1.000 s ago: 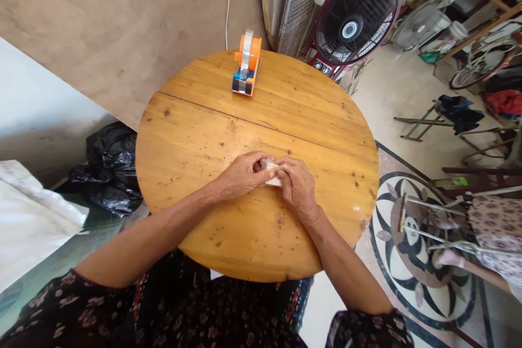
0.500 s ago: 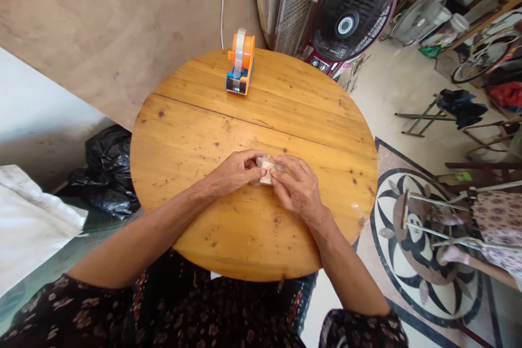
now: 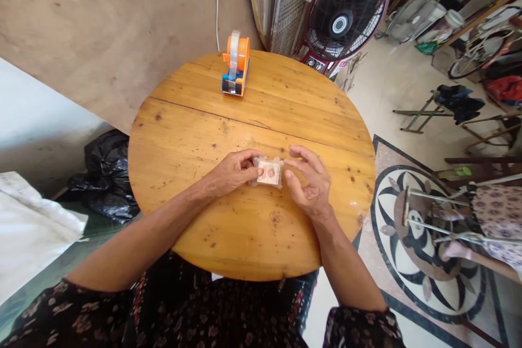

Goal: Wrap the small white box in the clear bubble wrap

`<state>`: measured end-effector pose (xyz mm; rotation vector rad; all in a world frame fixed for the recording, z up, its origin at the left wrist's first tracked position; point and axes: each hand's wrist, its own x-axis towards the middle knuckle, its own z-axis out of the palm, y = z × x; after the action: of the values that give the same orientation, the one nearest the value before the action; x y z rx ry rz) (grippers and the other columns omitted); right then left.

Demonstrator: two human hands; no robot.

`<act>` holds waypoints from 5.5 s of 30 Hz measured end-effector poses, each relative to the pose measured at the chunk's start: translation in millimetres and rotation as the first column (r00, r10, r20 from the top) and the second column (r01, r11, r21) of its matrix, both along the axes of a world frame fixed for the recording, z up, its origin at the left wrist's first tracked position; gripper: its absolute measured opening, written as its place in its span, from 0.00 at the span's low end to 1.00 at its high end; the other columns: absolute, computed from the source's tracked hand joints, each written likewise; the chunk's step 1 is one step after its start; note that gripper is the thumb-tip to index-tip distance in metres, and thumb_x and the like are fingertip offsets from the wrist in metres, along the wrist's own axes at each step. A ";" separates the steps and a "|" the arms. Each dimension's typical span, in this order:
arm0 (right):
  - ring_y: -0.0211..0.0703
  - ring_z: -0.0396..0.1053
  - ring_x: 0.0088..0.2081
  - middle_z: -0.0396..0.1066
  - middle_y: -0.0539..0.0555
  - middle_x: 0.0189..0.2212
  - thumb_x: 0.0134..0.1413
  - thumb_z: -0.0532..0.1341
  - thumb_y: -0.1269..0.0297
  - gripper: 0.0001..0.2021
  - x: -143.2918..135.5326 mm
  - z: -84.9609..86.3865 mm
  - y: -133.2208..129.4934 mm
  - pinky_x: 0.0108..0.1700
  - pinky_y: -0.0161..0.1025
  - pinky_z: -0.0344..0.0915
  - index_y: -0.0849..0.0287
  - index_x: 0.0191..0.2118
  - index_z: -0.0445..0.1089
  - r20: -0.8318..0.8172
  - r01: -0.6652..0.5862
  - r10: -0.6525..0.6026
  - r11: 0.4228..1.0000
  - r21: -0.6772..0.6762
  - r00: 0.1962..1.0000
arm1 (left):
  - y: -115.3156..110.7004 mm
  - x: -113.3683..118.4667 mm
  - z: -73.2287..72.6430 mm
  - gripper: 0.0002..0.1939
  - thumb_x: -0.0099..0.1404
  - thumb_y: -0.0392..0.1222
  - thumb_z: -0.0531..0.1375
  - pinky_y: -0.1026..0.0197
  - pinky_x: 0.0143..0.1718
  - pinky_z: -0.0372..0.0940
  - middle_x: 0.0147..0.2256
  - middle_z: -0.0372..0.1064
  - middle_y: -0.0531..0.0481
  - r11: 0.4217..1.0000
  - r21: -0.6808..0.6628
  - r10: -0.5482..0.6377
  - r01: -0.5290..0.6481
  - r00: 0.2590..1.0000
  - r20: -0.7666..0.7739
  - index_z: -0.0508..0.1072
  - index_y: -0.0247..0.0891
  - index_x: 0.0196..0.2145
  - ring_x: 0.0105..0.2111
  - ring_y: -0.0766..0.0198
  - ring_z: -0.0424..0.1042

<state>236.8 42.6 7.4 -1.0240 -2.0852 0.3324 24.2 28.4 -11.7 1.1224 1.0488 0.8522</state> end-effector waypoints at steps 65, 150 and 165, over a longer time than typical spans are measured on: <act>0.58 0.63 0.58 0.65 0.63 0.58 0.51 0.65 0.48 0.37 16.9 4.2 9.5 0.57 0.57 0.59 0.57 0.63 0.56 0.362 -0.098 0.219 0.941 -0.324 0.906 | 1.0 -11.5 11.0 0.27 0.59 0.47 0.61 0.66 0.24 0.57 0.26 0.67 0.53 0.995 0.101 0.050 -0.028 0.974 -0.220 0.68 0.33 0.54 0.23 0.69 0.63; 0.54 0.70 0.48 0.74 0.60 0.47 0.52 0.64 0.48 0.26 -4.6 -8.9 5.2 0.52 0.51 0.60 0.58 0.52 0.68 0.313 -0.120 0.208 0.953 -0.279 0.927 | 1.4 -10.5 8.0 0.30 0.57 0.42 0.63 0.68 0.25 0.62 0.44 0.68 0.44 1.000 0.005 -0.021 0.021 0.999 0.026 0.62 0.36 0.56 0.29 0.69 0.68; 0.50 0.67 0.53 0.67 0.58 0.55 0.59 0.55 0.45 0.26 22.4 15.2 12.8 0.57 0.50 0.61 0.54 0.58 0.62 -0.106 -0.169 0.138 0.902 -0.398 0.985 | 19.6 -22.2 -5.1 0.18 0.53 0.48 0.66 0.69 0.16 0.54 0.36 0.73 0.45 0.884 -0.006 0.458 -0.467 0.865 0.203 0.73 0.33 0.38 0.20 0.75 0.65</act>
<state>259.2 55.5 22.5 -1.0616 -2.0779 0.9037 2.0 48.0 -16.8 0.8036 1.1535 1.3477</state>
